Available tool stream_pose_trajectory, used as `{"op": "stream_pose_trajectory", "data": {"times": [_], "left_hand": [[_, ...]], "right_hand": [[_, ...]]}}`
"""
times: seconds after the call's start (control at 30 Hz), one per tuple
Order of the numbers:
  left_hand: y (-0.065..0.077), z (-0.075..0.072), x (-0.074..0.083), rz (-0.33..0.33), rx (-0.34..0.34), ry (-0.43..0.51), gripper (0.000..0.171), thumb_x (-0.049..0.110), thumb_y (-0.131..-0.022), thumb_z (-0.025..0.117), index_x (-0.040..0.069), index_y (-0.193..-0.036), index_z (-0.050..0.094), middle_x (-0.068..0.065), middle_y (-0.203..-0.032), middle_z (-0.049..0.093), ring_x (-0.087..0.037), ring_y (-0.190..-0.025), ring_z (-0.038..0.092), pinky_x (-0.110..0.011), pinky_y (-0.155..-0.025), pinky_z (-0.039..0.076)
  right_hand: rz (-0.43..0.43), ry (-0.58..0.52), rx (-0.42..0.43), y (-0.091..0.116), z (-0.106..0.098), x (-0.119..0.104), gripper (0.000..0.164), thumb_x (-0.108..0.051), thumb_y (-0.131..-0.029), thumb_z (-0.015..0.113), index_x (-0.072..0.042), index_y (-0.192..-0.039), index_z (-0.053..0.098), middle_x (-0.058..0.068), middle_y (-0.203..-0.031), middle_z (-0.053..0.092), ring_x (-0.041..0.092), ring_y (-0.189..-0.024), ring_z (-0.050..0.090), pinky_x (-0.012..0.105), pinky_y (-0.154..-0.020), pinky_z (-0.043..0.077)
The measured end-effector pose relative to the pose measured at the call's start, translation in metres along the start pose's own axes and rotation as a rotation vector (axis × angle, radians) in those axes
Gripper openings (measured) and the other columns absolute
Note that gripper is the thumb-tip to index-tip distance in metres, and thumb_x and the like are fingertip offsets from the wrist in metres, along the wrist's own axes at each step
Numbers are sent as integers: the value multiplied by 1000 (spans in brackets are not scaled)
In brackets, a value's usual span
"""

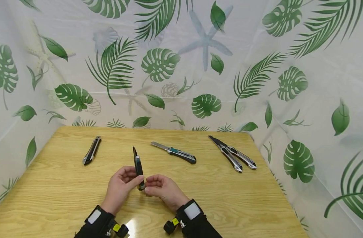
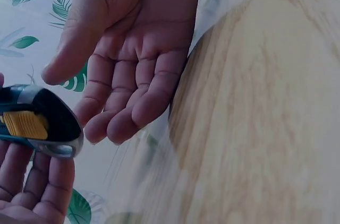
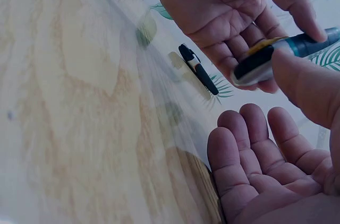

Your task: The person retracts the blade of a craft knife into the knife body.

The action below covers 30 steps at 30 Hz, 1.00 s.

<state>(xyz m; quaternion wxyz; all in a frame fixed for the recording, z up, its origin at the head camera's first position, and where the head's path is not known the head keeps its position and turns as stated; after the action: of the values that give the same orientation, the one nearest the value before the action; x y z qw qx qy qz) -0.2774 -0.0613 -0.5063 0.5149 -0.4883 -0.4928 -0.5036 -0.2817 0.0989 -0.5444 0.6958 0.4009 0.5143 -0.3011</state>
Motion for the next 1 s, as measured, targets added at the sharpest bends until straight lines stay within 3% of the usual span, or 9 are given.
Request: {"op": "stream_pose_trajectory", "data": {"times": [0.1,0.37,0.63,0.8,1.0], "left_hand": [[-2,-9,2,4,58,-99,36,25,-92,88,8,-119,70,-9,-104,74,-16,-94,69,-25,-80,56],[-22,-44,28,82,227,-559,33,28,-90,84,4,-107,68,-10,-87,70,-15,-68,61,-28,-61,47],[-72,-70,42,94,219,-859,30,28,-93,77,2,-96,63,-13,-77,65,-23,-59,57,-32,-52,39],[-101,-80,38,19,193,-985,34,31,-94,77,0,-94,63,-14,-76,65,-27,-63,60,-34,-52,41],[-121,-83,20,-102,144,-1047,34,32,-96,76,-1,-94,66,-16,-78,67,-29,-65,61,-35,-53,39]], "right_hand": [[11,-9,-6,0,1,1,44,-11,-104,72,5,-140,55,6,-125,71,11,-111,70,26,-93,58],[22,-33,-3,1,1,2,46,-17,-104,73,6,-140,55,16,-131,71,13,-111,72,27,-95,59],[19,-42,-2,-1,0,3,41,-19,-106,70,4,-137,56,9,-124,73,12,-108,73,27,-94,59],[7,-41,-19,-1,0,2,42,-20,-107,68,6,-138,55,9,-124,73,13,-109,72,27,-95,59],[17,-63,-18,0,0,4,38,-18,-108,67,4,-137,57,6,-121,73,12,-108,72,27,-95,59]]}}
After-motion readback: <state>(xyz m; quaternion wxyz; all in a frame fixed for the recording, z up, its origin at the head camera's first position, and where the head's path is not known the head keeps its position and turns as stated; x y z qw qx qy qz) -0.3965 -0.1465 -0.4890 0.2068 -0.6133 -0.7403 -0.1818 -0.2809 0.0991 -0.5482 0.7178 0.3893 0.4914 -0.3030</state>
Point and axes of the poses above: each hand's wrist, its own y-axis away from the middle knuckle, its own z-axis out of the palm, x = y × z, the point moved 10 cm from there along -y, towards the middle knuckle
